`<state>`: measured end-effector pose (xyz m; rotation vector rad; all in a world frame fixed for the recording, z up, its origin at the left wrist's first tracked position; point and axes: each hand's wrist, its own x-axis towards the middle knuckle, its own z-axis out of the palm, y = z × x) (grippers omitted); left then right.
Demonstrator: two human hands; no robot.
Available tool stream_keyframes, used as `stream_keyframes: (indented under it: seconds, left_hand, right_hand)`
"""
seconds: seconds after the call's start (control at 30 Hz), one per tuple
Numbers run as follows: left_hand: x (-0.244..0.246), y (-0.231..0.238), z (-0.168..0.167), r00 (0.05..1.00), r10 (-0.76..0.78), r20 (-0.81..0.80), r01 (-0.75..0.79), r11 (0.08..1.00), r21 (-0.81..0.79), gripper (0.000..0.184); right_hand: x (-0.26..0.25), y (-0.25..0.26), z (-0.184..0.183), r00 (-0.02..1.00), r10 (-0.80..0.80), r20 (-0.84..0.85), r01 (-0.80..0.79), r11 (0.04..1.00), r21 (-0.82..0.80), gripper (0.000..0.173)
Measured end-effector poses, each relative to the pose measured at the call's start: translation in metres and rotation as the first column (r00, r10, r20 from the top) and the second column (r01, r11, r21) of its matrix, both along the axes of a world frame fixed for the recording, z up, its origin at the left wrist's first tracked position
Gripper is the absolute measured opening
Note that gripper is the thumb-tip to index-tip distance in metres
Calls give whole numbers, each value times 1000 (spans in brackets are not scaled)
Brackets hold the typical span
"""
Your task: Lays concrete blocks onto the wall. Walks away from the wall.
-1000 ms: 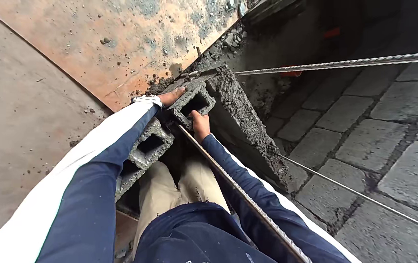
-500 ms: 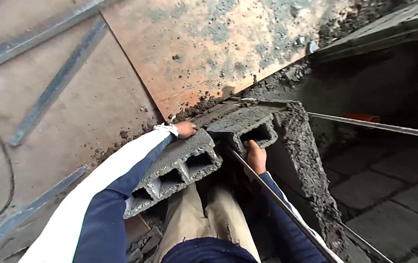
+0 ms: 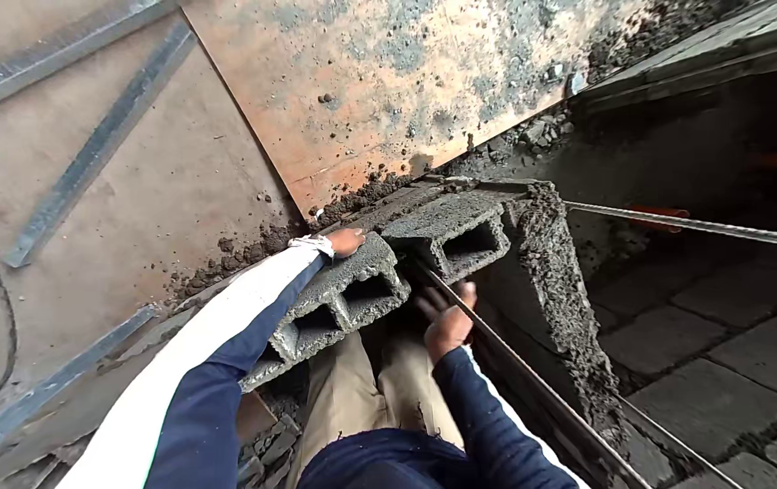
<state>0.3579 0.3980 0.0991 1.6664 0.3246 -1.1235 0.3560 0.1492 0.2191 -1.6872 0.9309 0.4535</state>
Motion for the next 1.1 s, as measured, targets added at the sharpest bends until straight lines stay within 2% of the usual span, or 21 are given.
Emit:
stream_keyframes:
  seconds: [0.07, 0.13, 0.23, 0.47, 0.63, 0.97, 1.1]
  left_hand:
    - [-4, -4, 2, 999, 34, 6, -34, 999, 6, 54]
    - [-5, -6, 13, 999, 46, 2, -46, 999, 0, 56]
    - [-8, -8, 12, 997, 18, 70, -17, 1000, -5, 54]
    - [-1, -5, 13, 995, -56, 80, 57, 998, -8, 53]
    - [-3, -3, 10, 993, -77, 94, 80, 996, -29, 54]
    - [-2, -5, 6, 991, -108, 75, 109, 994, -11, 56]
    - [2, -6, 20, 987, -151, 54, 150, 988, 18, 56]
  right_hand:
    - [-31, 14, -10, 969, -96, -229, 120, 988, 94, 52]
    - [-50, 27, -36, 921, -172, -350, 252, 947, 198, 46]
    - [-57, 45, -64, 923, -242, -298, 339, 879, 335, 50]
    - [-60, 53, -83, 966, -161, -203, 233, 884, 405, 58]
    - [-56, 64, -64, 930, -252, -266, 351, 820, 452, 63]
    - [-57, 62, -69, 935, -254, -248, 345, 816, 464, 63]
    - [-58, 53, -75, 969, -163, -187, 227, 886, 404, 55]
